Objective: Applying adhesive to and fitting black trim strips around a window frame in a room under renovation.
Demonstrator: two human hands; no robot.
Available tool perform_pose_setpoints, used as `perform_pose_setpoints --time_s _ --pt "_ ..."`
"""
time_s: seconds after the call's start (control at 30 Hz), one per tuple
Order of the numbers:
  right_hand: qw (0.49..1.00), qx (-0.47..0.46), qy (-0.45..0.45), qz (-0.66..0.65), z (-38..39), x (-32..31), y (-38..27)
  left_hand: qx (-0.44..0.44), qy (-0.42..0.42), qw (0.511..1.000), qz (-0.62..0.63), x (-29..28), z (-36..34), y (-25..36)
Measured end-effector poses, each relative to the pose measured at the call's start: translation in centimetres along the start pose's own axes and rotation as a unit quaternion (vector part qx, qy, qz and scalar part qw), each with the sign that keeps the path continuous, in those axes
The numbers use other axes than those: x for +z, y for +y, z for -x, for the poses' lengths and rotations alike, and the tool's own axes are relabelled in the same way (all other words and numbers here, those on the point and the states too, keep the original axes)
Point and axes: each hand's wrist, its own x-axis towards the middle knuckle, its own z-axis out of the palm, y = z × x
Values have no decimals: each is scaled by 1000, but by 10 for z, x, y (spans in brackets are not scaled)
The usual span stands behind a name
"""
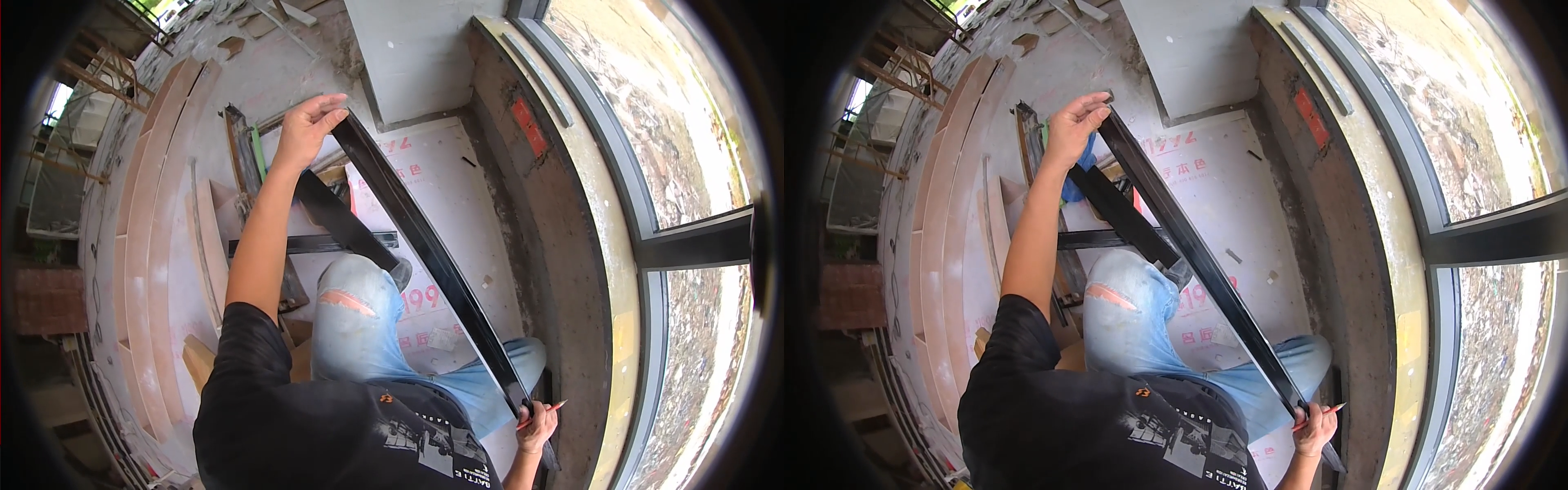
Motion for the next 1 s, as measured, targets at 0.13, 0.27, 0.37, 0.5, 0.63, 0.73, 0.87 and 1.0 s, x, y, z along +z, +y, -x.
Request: perform_pose_setpoints --time_s 0.13,0.27,0.37,0.5,0.63,0.73,0.87,1.0 --pt "1000 -6 12 14 0 1 1 -39 -58 997 -14 -10 5 -6" --pt "999 1 34 25 2 2 -2 -93 -42 985 136 5 7 -16" --pt "999 4 50 18 6 7 -2 -100 -32 964 243 12 12 -9" --pt "997 -4 81 -4 9 14 -3 -141 -15 935 324 18 18 4" --pt "997 -13 71 7 10 15 0 -121 27 934 337 30 20 4" --pt "998 1 63 -20 8 14 -4 -97 37 940 326 36 22 9" --pt "998 14 51 -36 11 16 -3 -87 35 952 290 37 23 7" --pt "995 40 43 -86 5 14 -8 -87 52 960 262 41 23 15"
